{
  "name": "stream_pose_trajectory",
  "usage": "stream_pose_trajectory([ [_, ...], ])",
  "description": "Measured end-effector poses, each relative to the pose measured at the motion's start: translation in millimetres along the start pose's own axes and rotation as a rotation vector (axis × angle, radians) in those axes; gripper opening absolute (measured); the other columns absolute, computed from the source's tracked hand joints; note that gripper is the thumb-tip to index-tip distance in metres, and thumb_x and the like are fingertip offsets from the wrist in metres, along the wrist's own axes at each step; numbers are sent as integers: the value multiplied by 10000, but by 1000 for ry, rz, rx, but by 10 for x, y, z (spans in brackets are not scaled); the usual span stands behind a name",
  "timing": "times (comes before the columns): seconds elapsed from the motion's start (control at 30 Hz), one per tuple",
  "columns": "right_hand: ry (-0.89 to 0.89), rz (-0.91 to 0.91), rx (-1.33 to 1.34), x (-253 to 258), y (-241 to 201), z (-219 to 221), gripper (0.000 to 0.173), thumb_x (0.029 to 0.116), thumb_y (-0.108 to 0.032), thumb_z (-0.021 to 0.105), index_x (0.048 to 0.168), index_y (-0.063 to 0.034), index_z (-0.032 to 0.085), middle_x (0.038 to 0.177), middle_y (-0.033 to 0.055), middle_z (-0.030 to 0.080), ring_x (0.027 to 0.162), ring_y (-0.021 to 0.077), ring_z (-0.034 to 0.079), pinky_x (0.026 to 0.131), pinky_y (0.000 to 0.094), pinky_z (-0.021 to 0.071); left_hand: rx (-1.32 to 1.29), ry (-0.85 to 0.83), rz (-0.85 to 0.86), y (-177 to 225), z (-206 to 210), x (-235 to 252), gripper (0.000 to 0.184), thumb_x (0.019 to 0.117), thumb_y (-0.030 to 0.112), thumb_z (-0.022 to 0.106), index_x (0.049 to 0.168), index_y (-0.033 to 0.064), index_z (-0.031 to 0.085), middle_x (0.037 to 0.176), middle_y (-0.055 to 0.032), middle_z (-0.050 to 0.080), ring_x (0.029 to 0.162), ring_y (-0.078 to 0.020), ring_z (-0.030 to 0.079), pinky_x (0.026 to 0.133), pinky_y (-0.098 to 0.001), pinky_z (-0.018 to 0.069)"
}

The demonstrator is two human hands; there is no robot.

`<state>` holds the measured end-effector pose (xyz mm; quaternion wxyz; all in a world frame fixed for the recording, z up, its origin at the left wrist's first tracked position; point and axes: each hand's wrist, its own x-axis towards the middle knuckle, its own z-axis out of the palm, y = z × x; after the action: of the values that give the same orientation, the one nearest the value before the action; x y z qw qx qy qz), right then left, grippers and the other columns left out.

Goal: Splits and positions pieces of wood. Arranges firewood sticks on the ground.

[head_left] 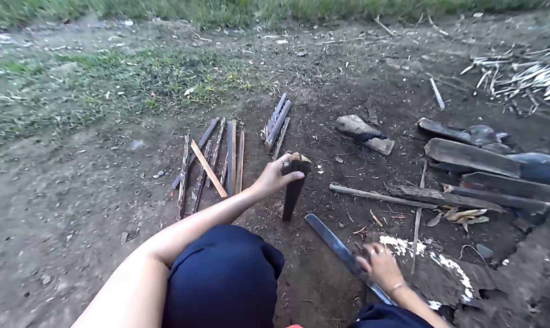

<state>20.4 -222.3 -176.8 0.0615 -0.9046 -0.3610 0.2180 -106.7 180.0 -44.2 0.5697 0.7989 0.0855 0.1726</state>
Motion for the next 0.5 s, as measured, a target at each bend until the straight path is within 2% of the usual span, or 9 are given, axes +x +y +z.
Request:
stream_pose_trajectory([
  [0.07, 59, -156, 76, 252, -370, -683, 503, 1015, -312, 641, 1318, 89, 616, 1381, 367, 549, 1315, 560, 507, 1111, 655, 415, 37, 40, 37, -19, 21, -22, 360, 918, 125, 770, 1215, -35, 642, 1128, -114, 716, 1003, -108, 705, 921, -307, 592],
  [0.13, 154, -322, 148, 497, -859, -1311, 514, 1047, -322, 567, 1342, 99, 584, 1377, 339, 571, 1311, 501, 544, 1115, 592, 441, 82, 73, 73, -4, 0, -10, 400, 876, 141, 815, 1191, -58, 667, 1204, -179, 659, 1041, -184, 681, 923, -353, 581],
  [0.23, 230, -492, 341, 843, -1581, -1829, 559, 1039, -324, 535, 1441, 65, 519, 1443, 267, 554, 1339, 387, 557, 1110, 519, 472, 85, 77, 67, 116, -8, -23, 439, 849, 82, 840, 1215, -14, 619, 1128, -158, 695, 955, -195, 731, 837, -373, 636],
  [0.3, 253, -607, 478, 1021, -1997, -1867, 524, 1039, -288, 519, 1465, 17, 515, 1460, 216, 559, 1320, 300, 583, 1086, 452, 500, 98, 90, 70, 171, 28, -39, 427, 839, 67, 844, 1186, -30, 615, 1086, -162, 694, 929, -208, 729, 821, -388, 634],
  [0.33, 263, -654, 547, 1089, -2168, -1809, 474, 1044, -262, 514, 1434, 5, 555, 1427, 193, 588, 1272, 254, 615, 1057, 413, 522, 110, 94, 77, 180, 43, -40, 420, 835, 66, 847, 1171, -36, 616, 1077, -163, 691, 936, -208, 725, 829, -387, 633],
  [0.4, 340, -730, 642, 1198, -2401, -1588, 359, 1061, -204, 503, 1314, 8, 644, 1257, 144, 680, 1104, 141, 674, 980, 317, 551, 152, 94, 77, 200, 34, -50, 418, 836, 64, 840, 1172, -49, 618, 1068, -175, 687, 951, -225, 716, 847, -399, 621],
  [0.43, 412, -758, 657, 1241, -2464, -1469, 343, 1070, -193, 495, 1278, 21, 663, 1200, 138, 706, 1069, 114, 685, 971, 294, 552, 179, 81, 57, 212, -1, -54, 421, 846, 71, 833, 1182, -50, 610, 1063, -181, 686, 948, -237, 715, 850, -411, 617],
  [0.5, 565, -785, 678, 1286, -2530, -1266, 355, 1082, -204, 484, 1233, 61, 667, 1169, 164, 707, 1084, 131, 685, 999, 301, 544, 218, 31, 15, 254, -64, -59, 409, 864, 78, 819, 1182, -44, 593, 1036, -179, 680, 919, -243, 703, 840, -417, 601],
])
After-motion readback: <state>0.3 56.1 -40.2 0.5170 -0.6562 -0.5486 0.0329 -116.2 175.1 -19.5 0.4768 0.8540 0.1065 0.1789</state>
